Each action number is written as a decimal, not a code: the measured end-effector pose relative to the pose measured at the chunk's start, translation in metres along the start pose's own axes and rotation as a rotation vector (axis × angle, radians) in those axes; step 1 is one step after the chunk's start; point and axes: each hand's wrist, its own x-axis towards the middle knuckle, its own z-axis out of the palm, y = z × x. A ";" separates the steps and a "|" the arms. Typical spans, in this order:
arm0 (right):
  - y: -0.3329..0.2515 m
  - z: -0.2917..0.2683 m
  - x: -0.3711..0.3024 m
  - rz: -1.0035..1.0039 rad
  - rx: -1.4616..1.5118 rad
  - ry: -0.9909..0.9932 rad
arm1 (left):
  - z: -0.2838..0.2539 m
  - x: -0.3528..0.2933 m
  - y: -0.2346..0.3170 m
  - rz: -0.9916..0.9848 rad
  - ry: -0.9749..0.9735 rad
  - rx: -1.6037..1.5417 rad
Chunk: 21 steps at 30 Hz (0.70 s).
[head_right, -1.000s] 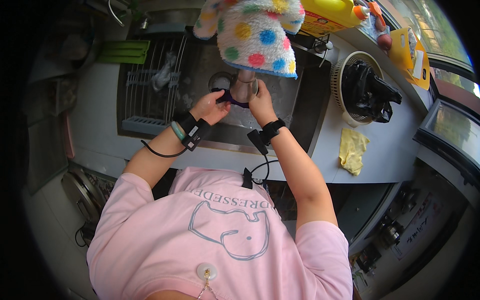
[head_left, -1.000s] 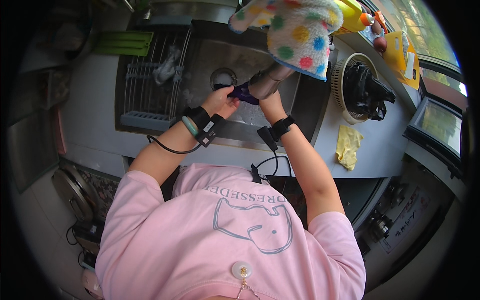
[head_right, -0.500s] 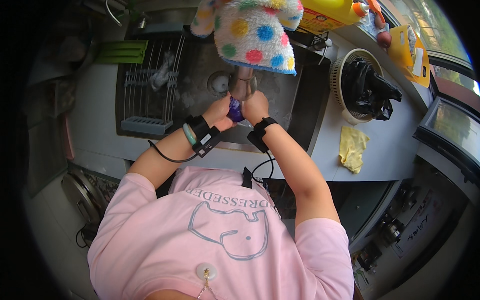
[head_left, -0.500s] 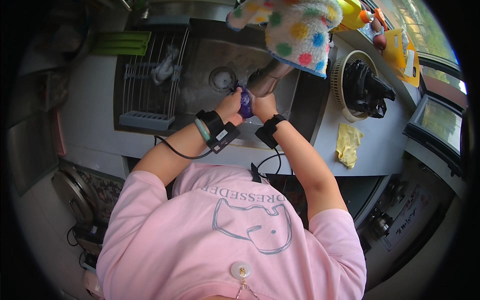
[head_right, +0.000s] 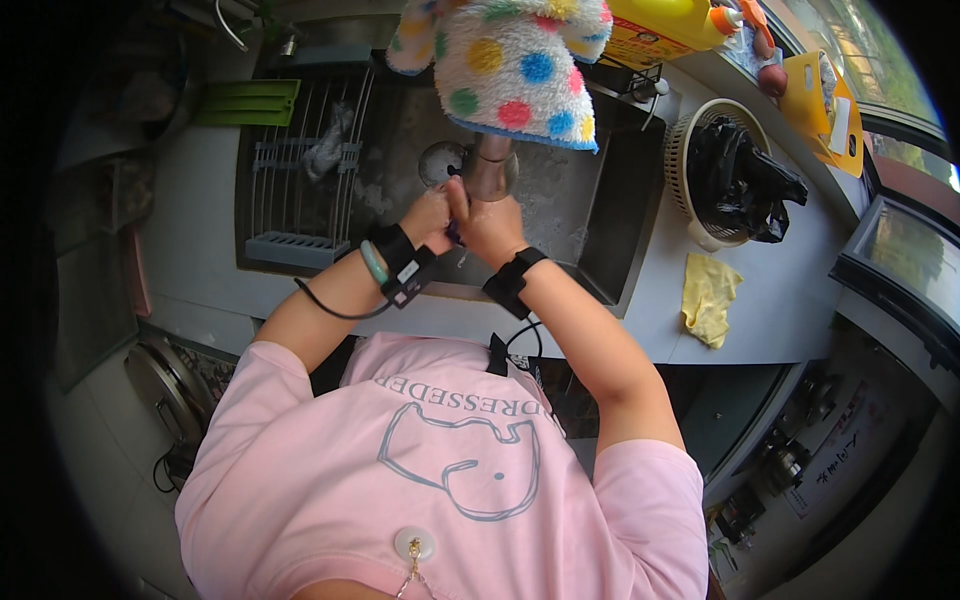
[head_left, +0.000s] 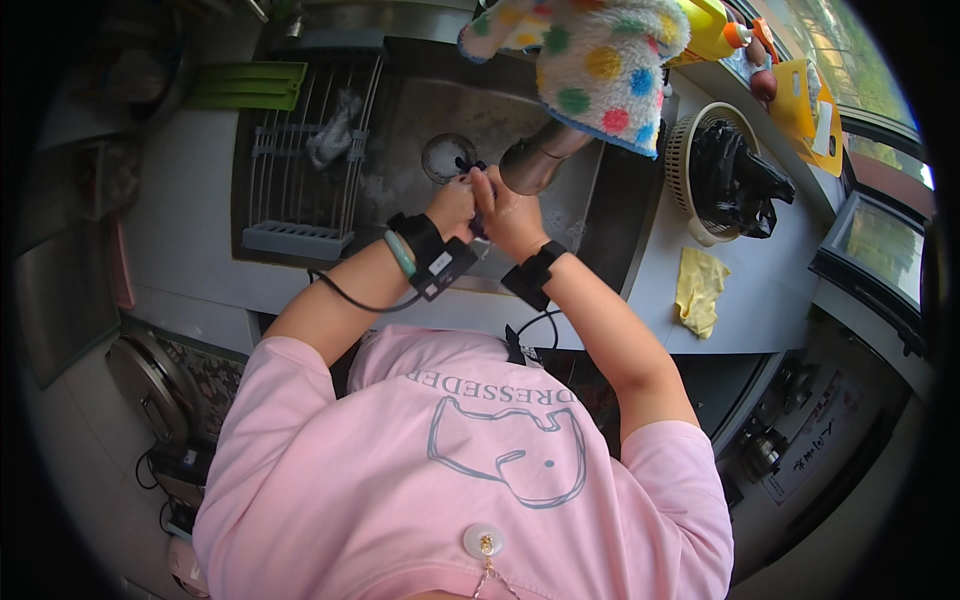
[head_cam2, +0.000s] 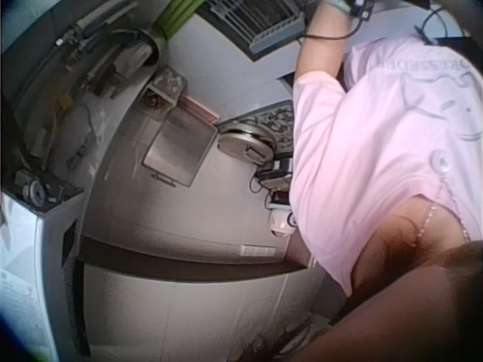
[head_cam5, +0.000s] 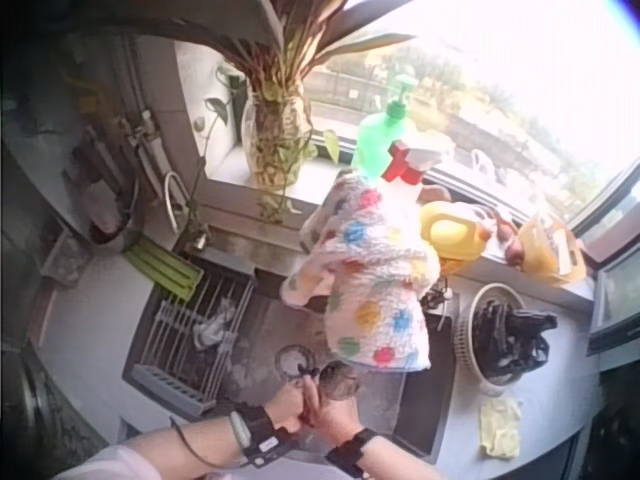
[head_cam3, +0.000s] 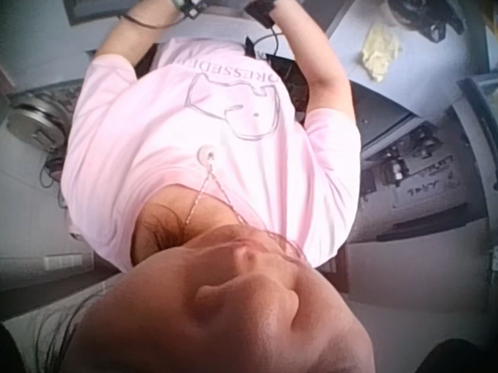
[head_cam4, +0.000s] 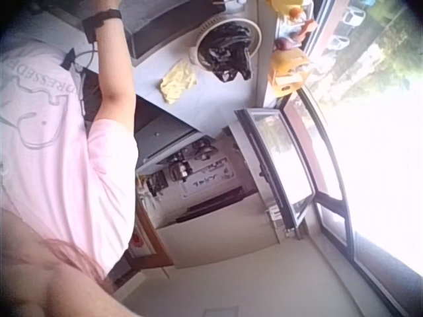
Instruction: The person scrubs a stainless steel kitchen sink using a purple cloth and a steel wool pad. They rinse the sink with the faucet sprayer, wipe the surrounding countertop, and clean the sink drain and faucet area.
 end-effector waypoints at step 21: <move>-0.003 0.008 0.000 -0.135 0.065 0.085 | -0.011 -0.006 -0.008 -0.215 0.050 -0.232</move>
